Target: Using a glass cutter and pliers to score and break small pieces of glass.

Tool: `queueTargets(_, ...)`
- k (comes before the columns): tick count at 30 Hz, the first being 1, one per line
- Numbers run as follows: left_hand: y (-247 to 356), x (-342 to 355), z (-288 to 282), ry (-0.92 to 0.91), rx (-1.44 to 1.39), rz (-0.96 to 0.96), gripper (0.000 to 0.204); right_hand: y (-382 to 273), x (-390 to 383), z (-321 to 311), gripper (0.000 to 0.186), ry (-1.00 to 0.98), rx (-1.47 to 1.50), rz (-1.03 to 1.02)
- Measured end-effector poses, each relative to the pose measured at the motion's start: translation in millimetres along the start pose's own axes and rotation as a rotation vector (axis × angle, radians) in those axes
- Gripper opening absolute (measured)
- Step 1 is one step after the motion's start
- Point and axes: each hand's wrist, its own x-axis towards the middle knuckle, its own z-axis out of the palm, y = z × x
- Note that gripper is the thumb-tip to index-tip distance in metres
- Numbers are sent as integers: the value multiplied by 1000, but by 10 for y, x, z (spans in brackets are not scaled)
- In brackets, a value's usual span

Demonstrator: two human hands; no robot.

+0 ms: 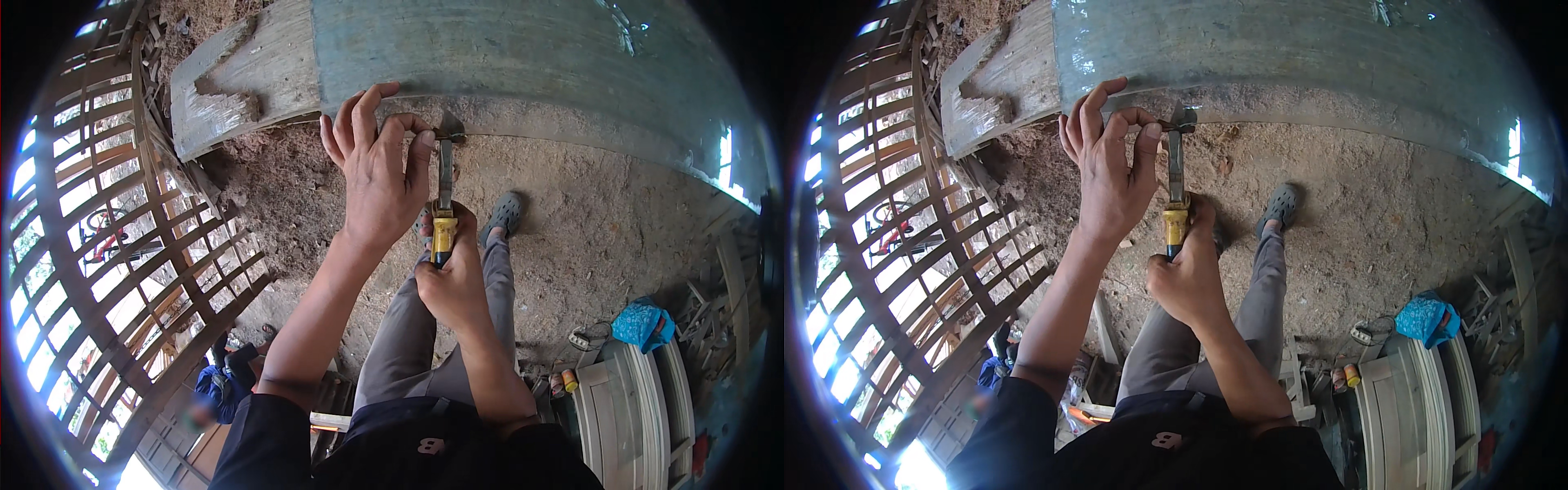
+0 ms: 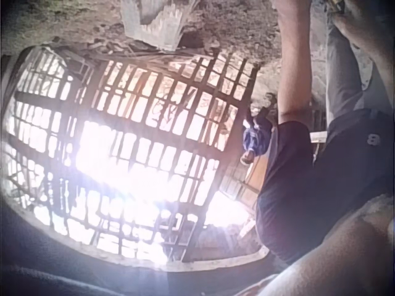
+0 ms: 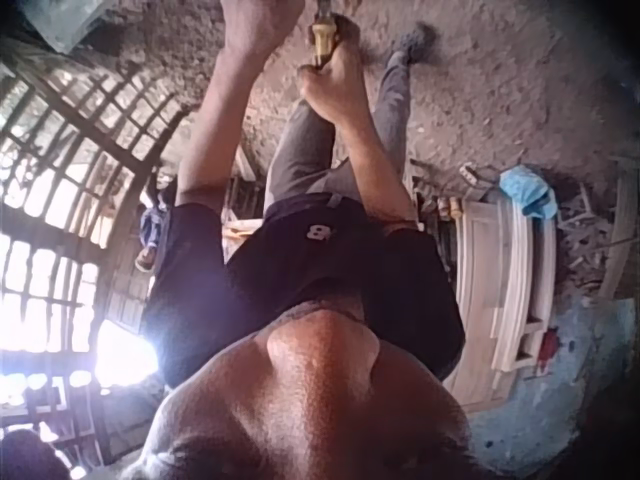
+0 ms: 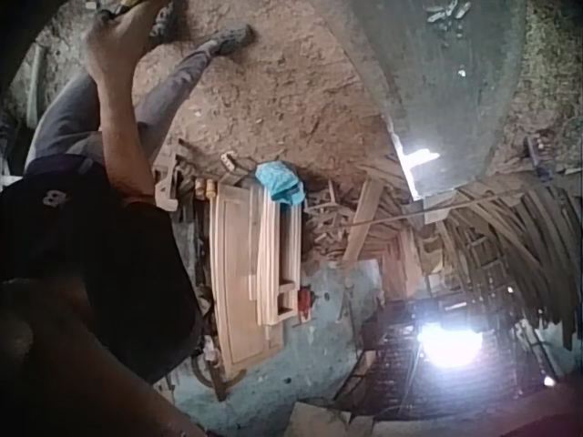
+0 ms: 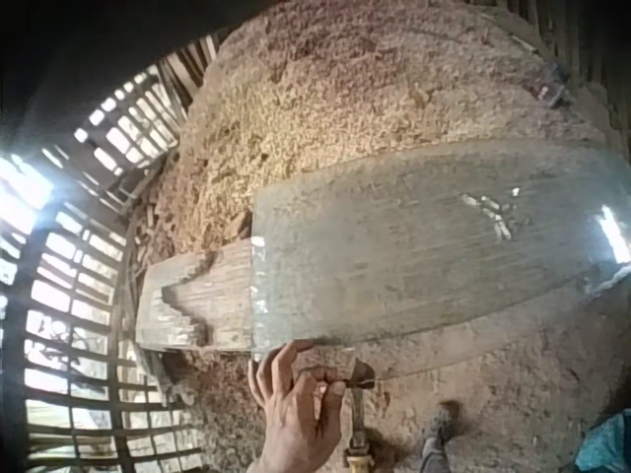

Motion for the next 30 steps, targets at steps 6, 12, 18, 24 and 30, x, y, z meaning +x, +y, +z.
queueTargets(6,-23,4,-8,-2,10,5,18,51,91,17,71,12,3,-111)
queueTargets(12,-33,22,-18,-1,12,16,17,21,71,39,66,20,-23,-40)
queueTargets(18,-33,42,-32,-14,16,17,17,7,92,69,65,5,-4,-67)
queueTargets(24,2,51,-59,-2,66,13,13,66,139,114,62,68,-9,-89)
queueTargets(30,9,49,-69,-11,81,18,14,152,225,111,60,86,-115,-97)
